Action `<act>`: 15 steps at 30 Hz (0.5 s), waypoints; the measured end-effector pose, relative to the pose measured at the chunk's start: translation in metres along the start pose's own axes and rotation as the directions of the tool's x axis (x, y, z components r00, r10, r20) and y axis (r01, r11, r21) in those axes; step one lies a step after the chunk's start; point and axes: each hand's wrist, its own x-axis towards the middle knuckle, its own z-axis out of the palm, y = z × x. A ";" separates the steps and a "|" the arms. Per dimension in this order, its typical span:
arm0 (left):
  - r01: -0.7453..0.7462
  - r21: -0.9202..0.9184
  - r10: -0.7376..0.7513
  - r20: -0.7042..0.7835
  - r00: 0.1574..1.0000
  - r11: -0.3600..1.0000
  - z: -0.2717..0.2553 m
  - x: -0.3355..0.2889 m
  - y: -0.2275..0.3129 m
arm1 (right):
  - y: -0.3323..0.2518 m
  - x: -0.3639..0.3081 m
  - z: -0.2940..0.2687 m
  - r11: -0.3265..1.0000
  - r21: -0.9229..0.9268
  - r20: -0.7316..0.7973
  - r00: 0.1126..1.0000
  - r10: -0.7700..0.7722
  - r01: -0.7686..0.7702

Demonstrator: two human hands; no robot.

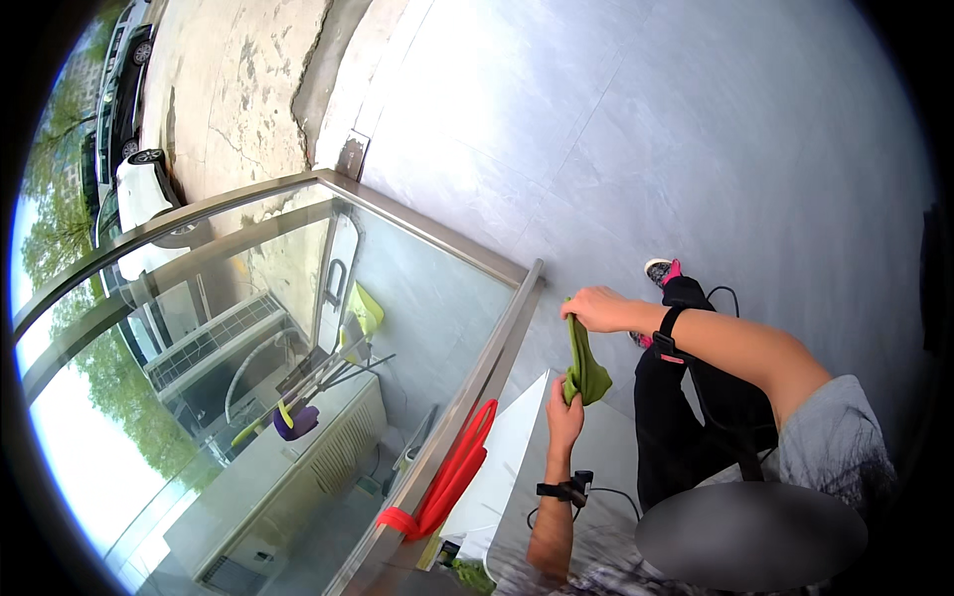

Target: The person wipes a glass door and its frame using a green cloth, reaching various heights and cleaning around an exit sign and a metal handle.

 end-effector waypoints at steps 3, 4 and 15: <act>-0.012 0.020 0.012 -0.002 1.000 1.000 -0.010 0.006 0.060 | -0.015 -0.019 -0.075 0.998 0.065 -0.146 0.989 -0.009 0.018; -0.064 0.035 0.065 -0.032 0.997 0.997 -0.012 0.010 0.070 | -0.027 -0.021 -0.097 0.990 0.140 -0.143 0.990 0.006 0.014; -0.544 0.247 0.597 -0.371 0.712 0.802 -0.139 0.050 0.227 | -0.117 -0.041 -0.213 0.919 0.390 -0.491 0.856 0.160 0.052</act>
